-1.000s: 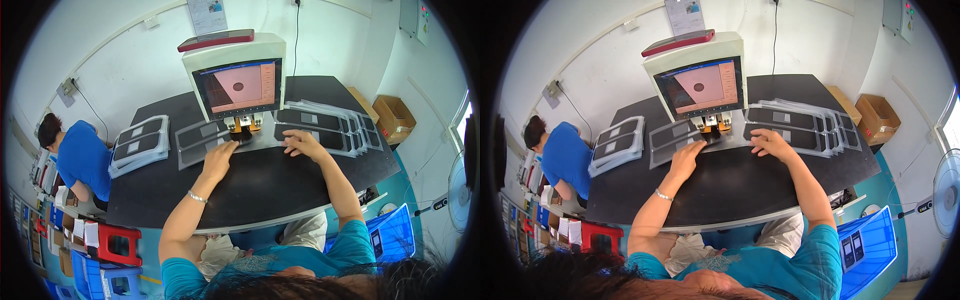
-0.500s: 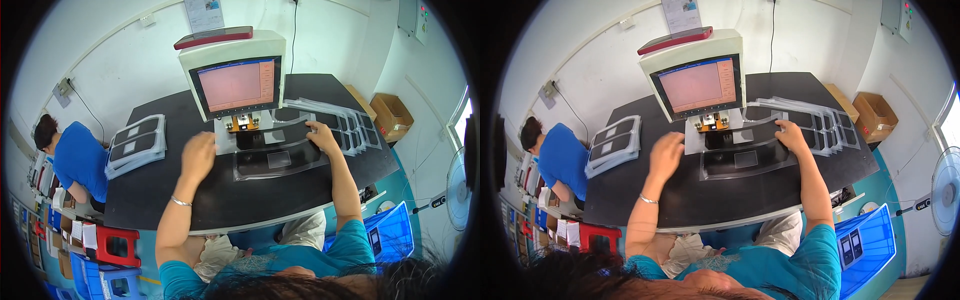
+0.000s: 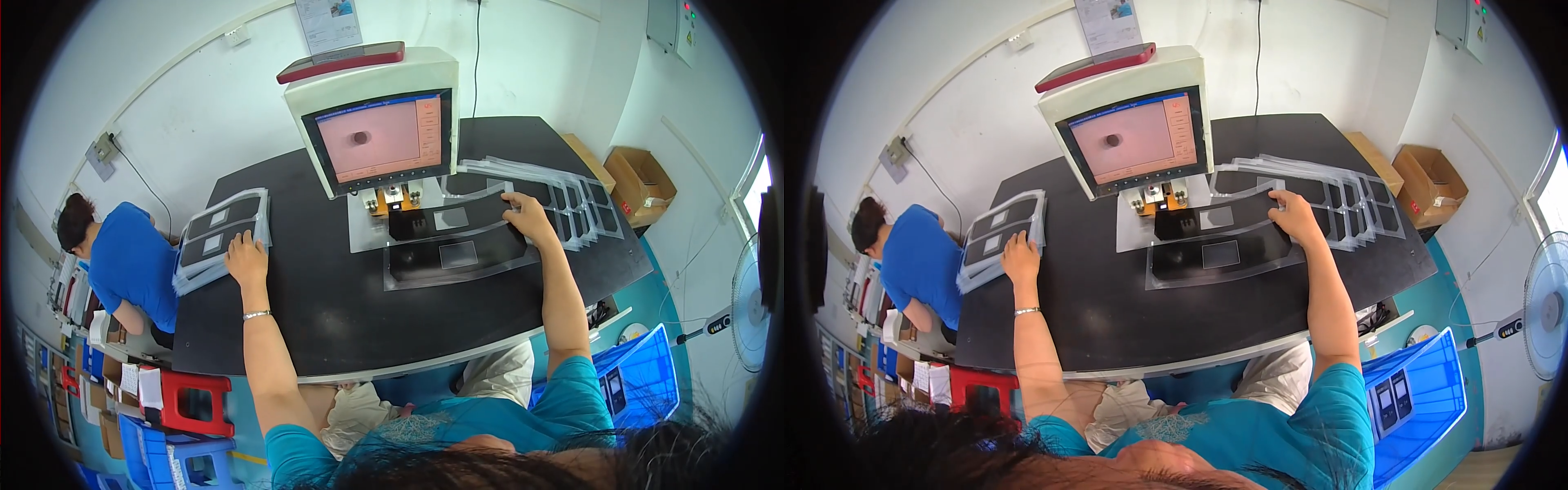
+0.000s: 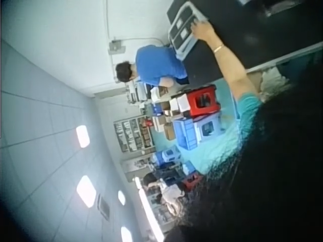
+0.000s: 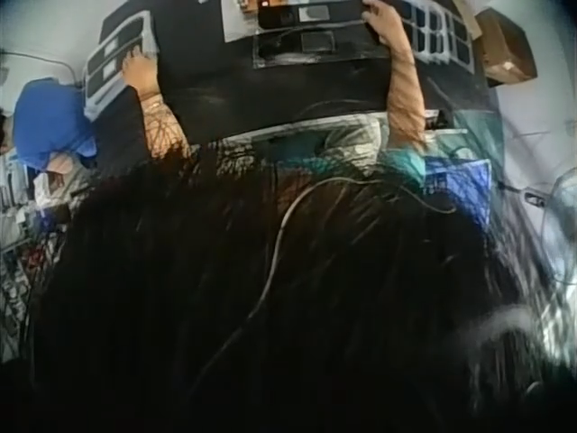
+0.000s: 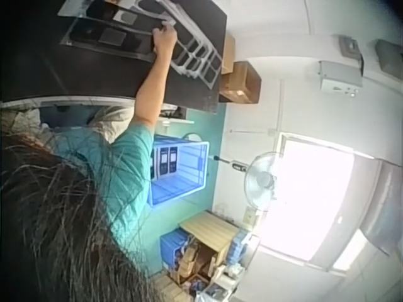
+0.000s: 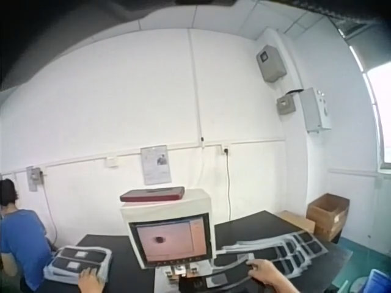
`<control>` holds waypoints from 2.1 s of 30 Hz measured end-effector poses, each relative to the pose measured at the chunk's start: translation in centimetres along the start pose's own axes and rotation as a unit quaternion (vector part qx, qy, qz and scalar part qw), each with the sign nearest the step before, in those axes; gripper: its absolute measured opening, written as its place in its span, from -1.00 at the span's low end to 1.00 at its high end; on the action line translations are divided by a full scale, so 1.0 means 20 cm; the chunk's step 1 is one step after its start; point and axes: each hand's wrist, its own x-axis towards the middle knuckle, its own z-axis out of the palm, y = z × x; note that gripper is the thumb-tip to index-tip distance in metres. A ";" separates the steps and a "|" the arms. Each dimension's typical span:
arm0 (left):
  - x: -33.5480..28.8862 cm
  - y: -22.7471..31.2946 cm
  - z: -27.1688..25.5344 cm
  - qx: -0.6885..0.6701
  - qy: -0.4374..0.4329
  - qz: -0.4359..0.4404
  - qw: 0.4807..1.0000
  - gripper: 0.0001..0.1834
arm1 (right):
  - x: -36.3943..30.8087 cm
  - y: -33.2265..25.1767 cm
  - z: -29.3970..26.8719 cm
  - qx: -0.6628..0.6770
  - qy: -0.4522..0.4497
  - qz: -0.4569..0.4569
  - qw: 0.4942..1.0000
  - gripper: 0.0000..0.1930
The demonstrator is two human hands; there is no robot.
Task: Inspecting small electronic components by placing them under a vision system and checking the monitor.
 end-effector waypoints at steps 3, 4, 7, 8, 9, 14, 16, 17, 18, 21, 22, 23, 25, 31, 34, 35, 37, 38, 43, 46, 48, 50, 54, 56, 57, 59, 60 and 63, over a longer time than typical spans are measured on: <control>0.01 0.00 -0.04 -0.011 -0.029 -0.022 0.999 -0.57 | -0.01 0.00 0.00 0.005 -0.004 0.001 1.000 -0.49; 0.00 0.03 -0.05 -0.006 -0.028 -0.014 0.999 -0.55 | -0.01 0.01 0.00 0.008 -0.003 -0.003 1.000 -0.48; -0.02 0.04 -0.06 0.006 -0.002 -0.007 1.000 -0.50 | 0.00 0.02 -0.02 0.036 -0.025 0.013 0.999 -0.47; -0.02 0.04 -0.05 0.012 0.023 -0.005 1.000 -0.48 | 0.00 0.02 -0.02 0.036 -0.026 0.012 0.999 -0.47; -0.03 0.02 -0.03 0.014 0.023 -0.007 1.000 -0.48 | -0.01 0.01 -0.01 0.085 -0.027 0.018 0.996 -0.48; -0.02 -0.02 -0.01 0.010 -0.011 -0.020 1.000 -0.46 | 0.02 0.05 0.01 0.096 -0.027 -0.002 0.995 -0.47; -0.02 0.00 -0.02 0.010 -0.007 -0.013 1.000 -0.49 | 0.03 0.07 0.01 0.093 -0.028 0.024 0.995 -0.47; -0.01 0.00 -0.03 0.011 -0.004 -0.008 1.000 -0.52 | 0.04 0.08 0.01 0.093 -0.026 0.025 0.995 -0.47; -0.01 0.00 -0.04 0.011 -0.003 -0.009 1.000 -0.52 | 0.05 0.09 0.02 0.051 0.024 -0.007 0.998 -0.46; 0.02 -0.01 -0.08 -0.038 -0.012 -0.021 0.999 -0.59 | 0.06 0.10 0.03 -0.005 0.087 -0.038 0.995 -0.46; 0.02 -0.01 -0.10 -0.036 -0.017 -0.028 0.999 -0.61 | 0.06 0.09 0.03 -0.019 0.099 -0.037 0.994 -0.46; 0.02 -0.01 -0.11 -0.034 -0.022 -0.036 0.999 -0.63 | 0.05 0.09 0.04 -0.019 0.099 -0.036 0.994 -0.46; 0.01 0.00 -0.13 -0.040 0.006 -0.043 0.998 -0.66 | 0.06 0.10 0.05 -0.014 0.095 -0.030 0.995 -0.45; 0.00 -0.01 -0.18 -0.060 0.047 -0.060 0.995 -0.76 | 0.06 0.10 0.05 0.001 0.088 -0.027 0.996 -0.44; 0.00 0.09 -0.25 -0.080 0.097 0.003 0.992 -0.79 | 0.04 0.08 0.05 -0.013 0.087 -0.020 0.996 -0.46; -0.02 0.17 -0.29 -0.100 0.143 0.063 0.983 -0.79 | 0.04 0.09 0.04 -0.014 0.089 -0.018 0.996 -0.46; -0.07 0.34 -0.37 -0.145 0.132 0.157 0.968 -0.80 | 0.05 0.10 0.04 0.024 0.081 -0.015 0.996 -0.45; -0.11 0.43 -0.40 -0.155 0.118 0.188 0.963 -0.78 | 0.05 0.10 0.04 0.024 0.080 -0.014 0.996 -0.45; -0.31 0.68 -0.41 -0.179 0.032 0.292 0.939 -0.69 | 0.08 0.13 0.05 0.054 0.112 -0.012 0.992 -0.45; -0.39 0.73 -0.40 -0.156 0.019 0.328 0.931 -0.67 | 0.06 0.08 0.09 -0.010 0.192 -0.026 0.981 -0.47; -0.41 0.74 -0.39 -0.140 0.014 0.347 0.927 -0.66 | 0.08 0.08 0.10 -0.022 0.208 -0.029 0.977 -0.47; -0.42 0.76 -0.38 -0.122 -0.012 0.351 0.928 -0.62 | 0.09 0.09 0.11 -0.035 0.227 -0.030 0.973 -0.48; -0.42 0.75 -0.38 -0.122 -0.014 0.349 0.929 -0.59 | 0.09 0.11 0.13 -0.048 0.228 -0.031 0.972 -0.46; -0.42 0.75 -0.39 -0.124 -0.026 0.349 0.928 -0.57 | 0.10 0.12 0.15 -0.042 0.231 -0.031 0.972 -0.47; -0.43 0.75 -0.38 -0.124 -0.026 0.350 0.928 -0.57 | 0.10 0.13 0.16 -0.057 0.242 -0.044 0.968 -0.48; -0.43 0.75 -0.37 -0.136 -0.026 0.355 0.925 -0.57 | 0.09 0.14 0.16 -0.073 0.254 -0.057 0.963 -0.49; -0.43 0.74 -0.37 -0.135 -0.026 0.354 0.925 -0.57 | 0.09 0.13 0.16 -0.048 0.248 -0.040 0.967 -0.51; -0.43 0.73 -0.36 -0.158 -0.029 0.353 0.922 -0.55 | 0.07 0.12 0.14 -0.014 0.241 -0.017 0.970 -0.53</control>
